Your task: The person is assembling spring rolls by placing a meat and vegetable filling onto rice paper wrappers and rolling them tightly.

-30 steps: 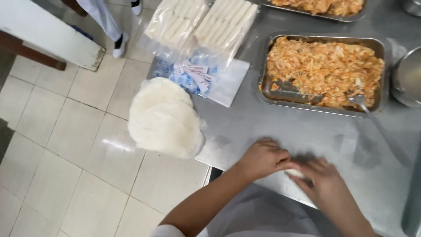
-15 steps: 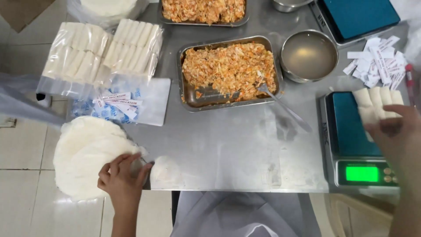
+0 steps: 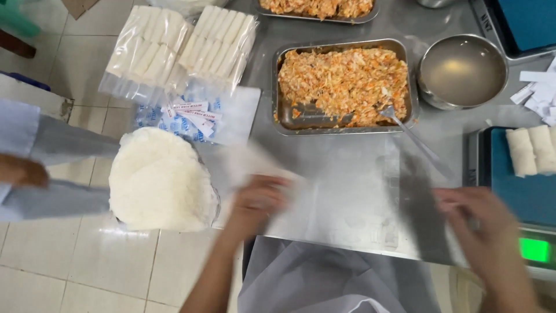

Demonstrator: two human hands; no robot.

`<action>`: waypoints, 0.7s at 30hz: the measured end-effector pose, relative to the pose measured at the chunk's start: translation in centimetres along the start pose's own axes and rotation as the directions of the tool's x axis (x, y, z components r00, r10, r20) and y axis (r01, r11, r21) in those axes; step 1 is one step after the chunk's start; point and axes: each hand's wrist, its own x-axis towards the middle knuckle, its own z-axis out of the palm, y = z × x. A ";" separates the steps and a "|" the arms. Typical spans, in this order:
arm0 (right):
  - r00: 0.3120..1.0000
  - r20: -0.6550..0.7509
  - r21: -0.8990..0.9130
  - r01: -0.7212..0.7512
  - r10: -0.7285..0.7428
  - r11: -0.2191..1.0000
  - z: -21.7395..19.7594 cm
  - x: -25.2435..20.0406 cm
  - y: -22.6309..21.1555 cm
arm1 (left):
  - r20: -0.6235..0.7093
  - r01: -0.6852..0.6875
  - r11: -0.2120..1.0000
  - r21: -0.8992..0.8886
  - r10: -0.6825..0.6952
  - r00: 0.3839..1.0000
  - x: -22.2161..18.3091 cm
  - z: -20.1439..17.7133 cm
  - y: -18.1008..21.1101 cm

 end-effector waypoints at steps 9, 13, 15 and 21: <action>0.993 0.100 0.109 0.053 -0.064 0.993 4.6 -3.6 0.1 | 0.627 -0.550 0.783 0.291 0.277 0.728 -1.6 9.1 1.6; 0.956 0.037 0.056 0.289 -0.292 0.956 7.5 -3.3 0.1 | 0.475 -0.547 0.738 0.394 0.346 0.809 -2.1 11.3 1.5; 0.935 0.065 0.018 0.349 -0.349 0.937 7.9 -1.9 -0.9 | 0.432 -0.308 0.921 0.238 0.184 0.883 -1.0 11.9 3.9; 0.974 0.016 0.080 0.225 -0.227 0.971 4.3 5.0 -6.0 | 0.038 0.397 0.834 -0.382 -0.415 0.909 1.8 9.4 6.5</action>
